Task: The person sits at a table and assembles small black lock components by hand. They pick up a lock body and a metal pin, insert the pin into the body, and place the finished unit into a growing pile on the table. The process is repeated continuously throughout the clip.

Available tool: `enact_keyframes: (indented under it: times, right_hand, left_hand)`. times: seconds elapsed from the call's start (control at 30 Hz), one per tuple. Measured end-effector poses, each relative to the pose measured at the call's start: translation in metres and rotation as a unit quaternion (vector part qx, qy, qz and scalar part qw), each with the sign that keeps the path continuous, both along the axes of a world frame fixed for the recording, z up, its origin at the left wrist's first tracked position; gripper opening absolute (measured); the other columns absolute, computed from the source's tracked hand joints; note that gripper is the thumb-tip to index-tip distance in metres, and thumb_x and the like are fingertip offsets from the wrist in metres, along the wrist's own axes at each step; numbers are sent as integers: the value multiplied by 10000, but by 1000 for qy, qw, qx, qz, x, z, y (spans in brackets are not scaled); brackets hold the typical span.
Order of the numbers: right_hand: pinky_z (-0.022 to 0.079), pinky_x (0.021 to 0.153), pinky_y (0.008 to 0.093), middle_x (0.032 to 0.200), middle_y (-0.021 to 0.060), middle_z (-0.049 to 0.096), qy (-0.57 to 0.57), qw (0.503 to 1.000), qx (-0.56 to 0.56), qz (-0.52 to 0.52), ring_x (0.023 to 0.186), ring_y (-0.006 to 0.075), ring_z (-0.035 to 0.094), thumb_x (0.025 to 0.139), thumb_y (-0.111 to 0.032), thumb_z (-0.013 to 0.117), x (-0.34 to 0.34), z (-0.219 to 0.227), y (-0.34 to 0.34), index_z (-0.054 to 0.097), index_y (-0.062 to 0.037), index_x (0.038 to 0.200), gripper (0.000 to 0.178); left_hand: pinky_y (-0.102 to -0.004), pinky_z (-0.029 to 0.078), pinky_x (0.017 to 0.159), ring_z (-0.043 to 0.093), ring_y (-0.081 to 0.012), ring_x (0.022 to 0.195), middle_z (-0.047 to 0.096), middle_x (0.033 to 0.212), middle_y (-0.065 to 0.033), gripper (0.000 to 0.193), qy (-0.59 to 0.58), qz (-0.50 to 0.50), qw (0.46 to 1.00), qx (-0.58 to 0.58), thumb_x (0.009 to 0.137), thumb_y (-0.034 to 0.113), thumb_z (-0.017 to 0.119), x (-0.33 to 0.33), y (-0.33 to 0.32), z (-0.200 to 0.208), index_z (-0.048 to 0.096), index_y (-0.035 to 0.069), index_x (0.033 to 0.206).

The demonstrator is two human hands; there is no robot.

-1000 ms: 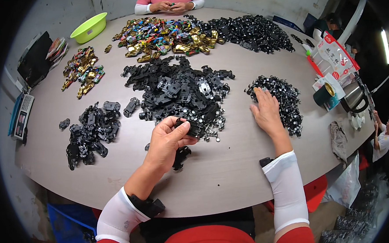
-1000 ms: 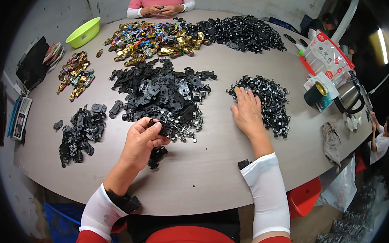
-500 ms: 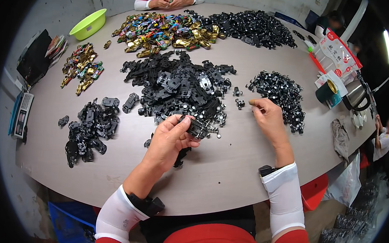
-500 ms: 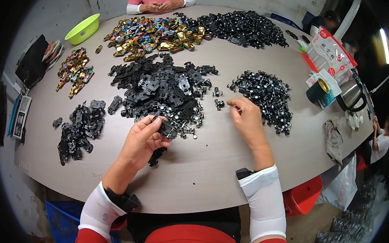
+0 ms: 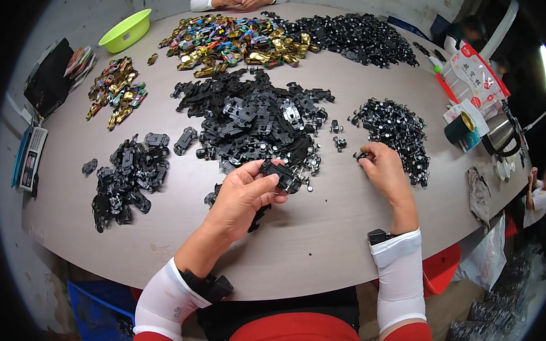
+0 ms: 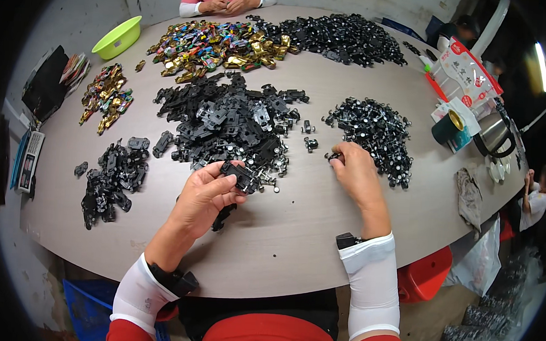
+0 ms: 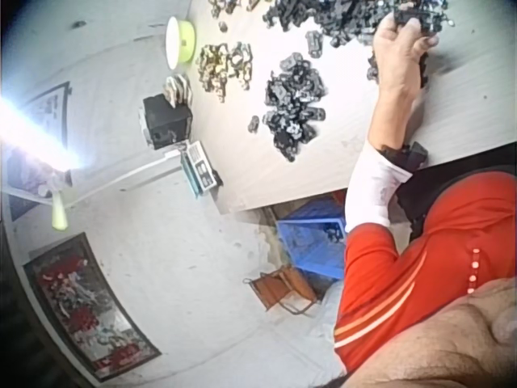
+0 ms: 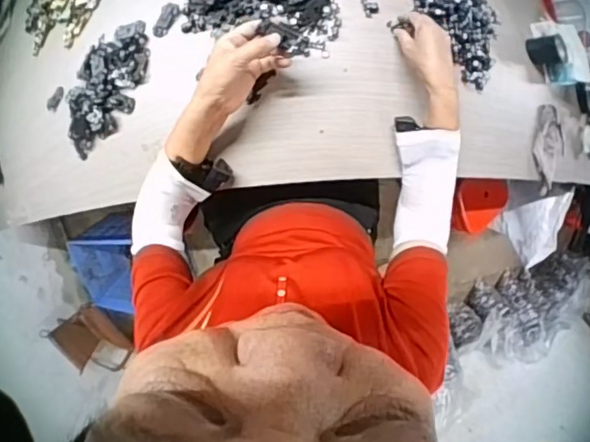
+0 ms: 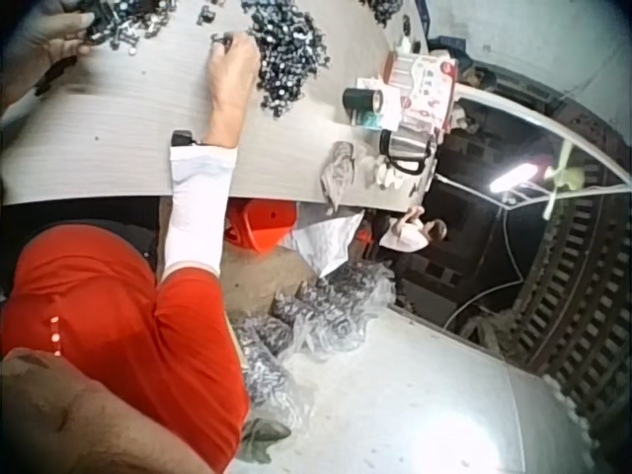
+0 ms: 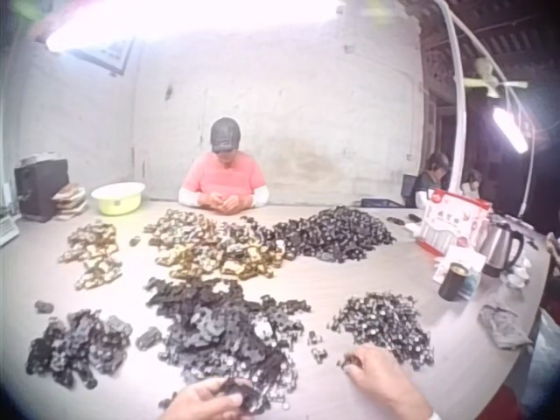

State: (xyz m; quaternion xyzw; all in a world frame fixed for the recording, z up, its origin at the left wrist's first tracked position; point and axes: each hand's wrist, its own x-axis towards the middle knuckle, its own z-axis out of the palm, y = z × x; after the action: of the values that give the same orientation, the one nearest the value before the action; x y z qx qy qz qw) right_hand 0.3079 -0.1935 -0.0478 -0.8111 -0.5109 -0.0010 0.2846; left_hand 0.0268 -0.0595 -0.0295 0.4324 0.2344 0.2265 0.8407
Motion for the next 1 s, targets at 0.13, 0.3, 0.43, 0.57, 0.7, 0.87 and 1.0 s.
enact_keyframes:
  times: [0.13, 0.3, 0.43, 0.57, 0.7, 0.87, 1.0]
  right_hand:
    - [525, 715, 371, 894, 163, 686, 104, 991, -56, -69, 750, 275, 662, 789, -137, 734, -15, 18, 3, 689, 29, 943, 231]
    - [518, 698, 351, 876, 147, 683, 109, 993, -36, -1, 737, 251, 655, 797, -140, 717, -5, 14, -6, 685, 23, 957, 230]
    - [515, 688, 342, 842, 132, 667, 82, 995, -42, 33, 711, 246, 636, 793, -129, 712, -7, 15, -8, 671, 21, 961, 229]
    - [495, 631, 320, 736, 113, 641, 127, 989, -79, -6, 652, 207, 606, 785, -132, 735, -11, 19, -7, 656, 20, 913, 213]
    - [488, 609, 301, 717, 111, 649, 160, 983, -89, -12, 638, 172, 602, 788, -141, 744, -9, 19, -5, 666, 29, 867, 203]
    - [487, 592, 281, 725, 73, 664, 139, 987, -76, 32, 620, 124, 589, 797, -124, 741, -5, 15, -10, 684, 28, 869, 178]
    - [491, 575, 271, 726, 59, 666, 152, 987, 7, 54, 601, 109, 593, 801, -105, 741, -44, 26, 5, 686, 22, 871, 155]
  left_hand:
    - [-319, 575, 764, 661, -137, 801, 691, 944, -55, 284, 2, 3, 1000, 5, 921, 90, 654, -2, 1, 0, 612, -3, 1186]
    - [-330, 596, 759, 672, -146, 803, 689, 956, -57, 287, 9, 12, 1000, -8, 925, 90, 650, 0, -1, 4, 607, -2, 1193]
    - [-316, 600, 744, 670, -139, 788, 682, 958, -60, 268, 16, 18, 1000, 15, 943, 78, 626, 0, 0, -2, 604, -9, 1196]
    - [-271, 594, 728, 647, -114, 754, 656, 917, -40, 243, 49, 18, 995, 83, 948, 76, 626, -1, 2, -7, 621, -26, 1169]
    - [-251, 576, 715, 632, -99, 747, 638, 891, -31, 220, 66, 20, 990, 125, 960, 74, 613, -1, 0, -6, 631, -23, 1156]
    - [-231, 550, 680, 618, -77, 755, 642, 896, -25, 204, 49, 37, 986, 154, 966, 78, 594, 2, -1, -9, 618, -31, 1137]
    - [-215, 530, 659, 608, -62, 736, 651, 884, -19, 193, 55, 50, 975, 209, 953, 66, 592, 5, -5, -11, 617, -36, 1115]
